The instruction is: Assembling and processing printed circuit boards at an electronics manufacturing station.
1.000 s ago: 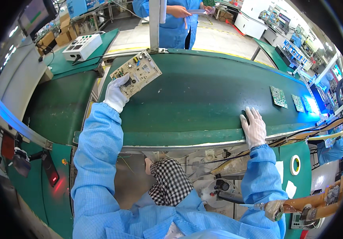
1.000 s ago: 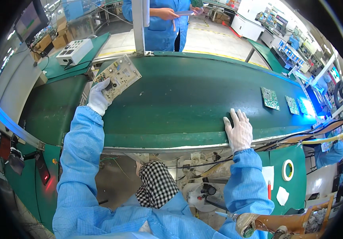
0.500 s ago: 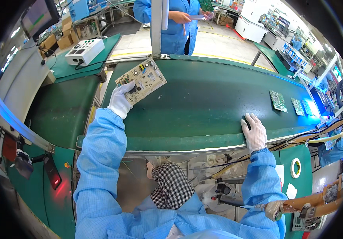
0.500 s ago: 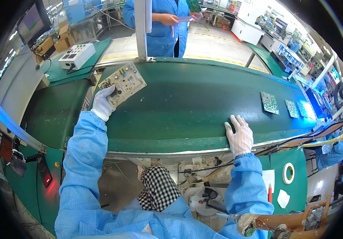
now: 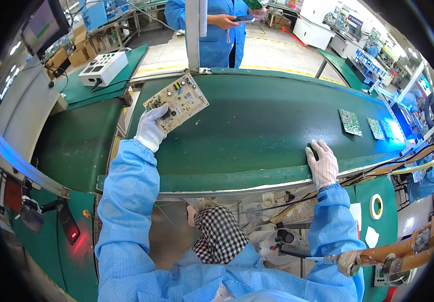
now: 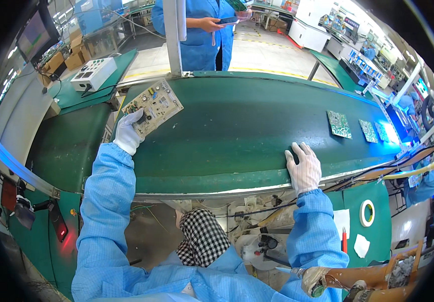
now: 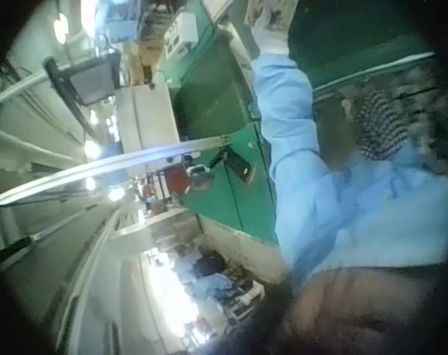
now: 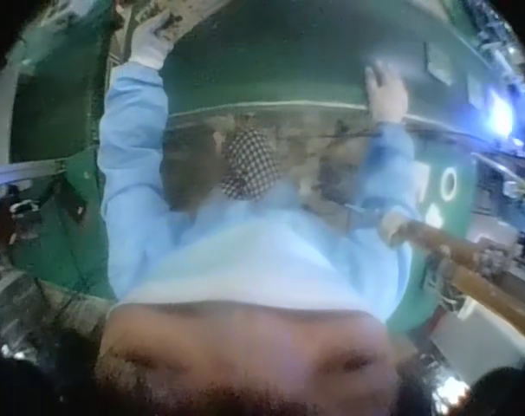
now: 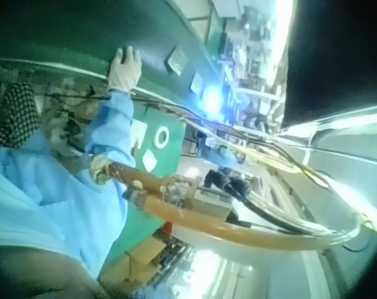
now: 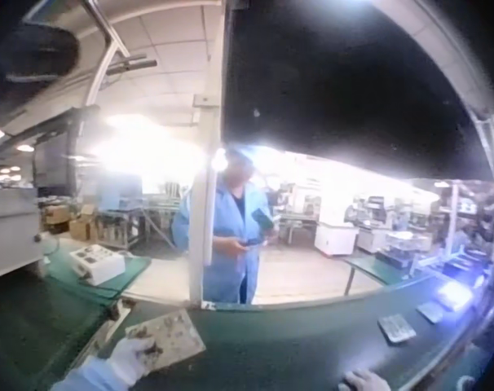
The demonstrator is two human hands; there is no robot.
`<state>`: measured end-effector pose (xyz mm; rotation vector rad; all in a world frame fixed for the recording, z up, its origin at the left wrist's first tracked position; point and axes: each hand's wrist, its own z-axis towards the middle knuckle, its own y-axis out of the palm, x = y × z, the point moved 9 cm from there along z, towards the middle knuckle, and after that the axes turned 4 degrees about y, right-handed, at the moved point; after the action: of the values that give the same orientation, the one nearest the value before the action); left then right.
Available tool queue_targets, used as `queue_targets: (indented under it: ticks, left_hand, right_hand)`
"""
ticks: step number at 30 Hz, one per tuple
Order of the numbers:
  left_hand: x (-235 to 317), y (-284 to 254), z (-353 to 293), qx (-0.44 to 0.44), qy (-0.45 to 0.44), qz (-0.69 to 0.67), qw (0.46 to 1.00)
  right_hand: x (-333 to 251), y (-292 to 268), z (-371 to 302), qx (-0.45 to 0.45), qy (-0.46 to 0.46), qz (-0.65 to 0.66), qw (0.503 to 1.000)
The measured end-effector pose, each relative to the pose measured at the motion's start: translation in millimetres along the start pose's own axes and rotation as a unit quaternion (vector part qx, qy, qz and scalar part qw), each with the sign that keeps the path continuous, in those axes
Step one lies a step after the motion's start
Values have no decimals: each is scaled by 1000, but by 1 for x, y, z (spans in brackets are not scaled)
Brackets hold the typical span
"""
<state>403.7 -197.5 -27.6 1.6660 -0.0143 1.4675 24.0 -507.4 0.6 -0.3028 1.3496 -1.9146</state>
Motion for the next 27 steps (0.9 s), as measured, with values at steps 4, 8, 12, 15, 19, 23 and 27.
queue_targets:
  ticks: [4, 8, 12, 15, 19, 23, 27]
  left_hand:
    - [1, 4, -1, -8, 7, -3, 1000]
    - [1, 4, -1, -9, 5, 6, 1000]
    - [2, -1, 1, -3, 15, 8, 1000]
    - [2, 3, 0, -3, 12, 7, 1000]
    - [3, -2, -2, 11, 4, 28, 1000]
    - [2, 3, -2, 3, -5, 6, 1000]
    - [2, 5, -2, -5, -2, 2, 1000]
  right_hand:
    - [0, -1, 0, -3, 7, 1, 1000]
    - [0, -3, -1, -3, 11, 4, 1000]
    - [-2, -3, -1, 0, 6, 7, 1000]
    - [-1, -4, -1, -2, 10, 8, 1000]
    - [-3, -3, -1, -2, 12, 10, 1000]
    - [-2, -3, -1, -4, 16, 8, 1000]
    - [-2, -3, -2, -6, 21, 8, 1000]
